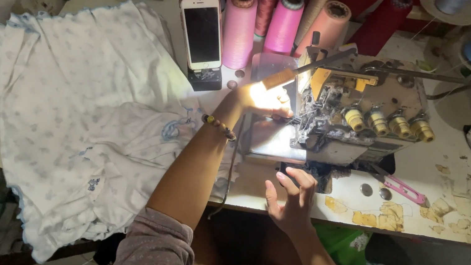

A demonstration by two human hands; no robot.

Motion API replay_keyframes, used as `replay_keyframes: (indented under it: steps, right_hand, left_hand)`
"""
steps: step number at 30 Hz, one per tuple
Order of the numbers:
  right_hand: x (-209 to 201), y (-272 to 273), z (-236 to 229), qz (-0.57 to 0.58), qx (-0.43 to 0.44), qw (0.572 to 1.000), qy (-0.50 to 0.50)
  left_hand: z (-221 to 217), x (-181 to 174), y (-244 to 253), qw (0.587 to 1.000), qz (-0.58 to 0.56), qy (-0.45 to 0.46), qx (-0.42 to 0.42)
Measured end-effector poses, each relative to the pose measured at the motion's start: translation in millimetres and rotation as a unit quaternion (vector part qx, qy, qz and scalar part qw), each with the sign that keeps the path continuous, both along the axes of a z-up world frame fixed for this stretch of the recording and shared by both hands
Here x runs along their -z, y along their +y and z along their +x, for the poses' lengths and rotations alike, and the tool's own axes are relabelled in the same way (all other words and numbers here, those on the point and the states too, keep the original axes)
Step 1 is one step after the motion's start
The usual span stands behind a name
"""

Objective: Threading an industrial overlocker sewing machine by guiding threads through tensioners and guides.

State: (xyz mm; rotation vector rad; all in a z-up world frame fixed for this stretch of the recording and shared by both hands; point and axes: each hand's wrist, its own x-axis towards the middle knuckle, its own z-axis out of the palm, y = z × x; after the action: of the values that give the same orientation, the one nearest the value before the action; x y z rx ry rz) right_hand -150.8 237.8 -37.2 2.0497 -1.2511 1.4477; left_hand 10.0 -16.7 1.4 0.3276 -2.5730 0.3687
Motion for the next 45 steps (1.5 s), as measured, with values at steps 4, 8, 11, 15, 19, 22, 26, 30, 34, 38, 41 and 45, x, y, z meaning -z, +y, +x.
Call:
replay_keyframes:
  steps: [4, 8, 11, 15, 19, 22, 26, 30, 34, 38, 41, 45]
  right_hand:
    - [0.8, 0.6, -0.4, 0.005, 0.003, 1.0, 0.0]
    - [1.5, 0.1, -1.1, 0.004, 0.003, 1.0, -0.007]
    - [-2.4, 0.6, 0.6, 0.007, 0.001, 1.0, -0.009]
    - [-7.4, 1.7, 1.4, 0.012, -0.001, 1.0, -0.019]
    - [-3.5, 1.3, -0.8, 0.017, -0.003, 1.0, -0.016]
    - [-4.3, 1.1, -0.4, 0.02, -0.008, 1.0, -0.019]
    - [-4.2, -0.4, -0.6, 0.026, -0.003, 0.999, -0.02]
    - [-13.8, 0.4, 0.7, 0.051, 0.0, 0.998, -0.041]
    - [-11.1, 1.4, 1.6, 0.064, 0.003, 0.997, -0.044]
    - [-13.8, 2.9, 2.4, 0.071, 0.01, 0.997, -0.04]
    - [-23.6, 2.3, -0.3, 0.063, 0.028, 0.996, -0.06]
    - [-39.8, -18.2, -33.8, -0.017, 0.106, 0.989, -0.102]
  left_hand:
    - [1.7, 4.2, -11.2, 0.998, -0.008, -0.058, 0.011]
    - [1.5, 9.0, -21.3, 0.993, -0.016, -0.116, 0.023]
    - [27.6, 68.0, -46.5, 0.987, -0.021, -0.159, 0.029]
    - [3.6, 78.6, -40.3, 0.988, 0.018, 0.124, -0.092]
    - [47.9, -31.9, 25.5, 0.926, 0.259, -0.027, -0.273]
    - [61.5, -35.7, 24.4, 0.922, 0.243, -0.071, -0.293]
    - [64.1, -44.2, 14.7, 0.83, 0.393, -0.06, -0.392]
    - [65.2, -79.8, 51.1, 0.856, 0.33, -0.048, -0.394]
    - [68.2, -40.5, 23.4, 0.84, 0.317, -0.026, -0.44]
    - [67.0, -34.5, 22.6, 0.851, 0.252, -0.012, -0.46]
    - [60.2, -7.9, 10.8, 0.854, 0.237, 0.028, -0.462]
    - [46.5, 3.8, 17.4, 0.855, 0.23, 0.062, -0.462]
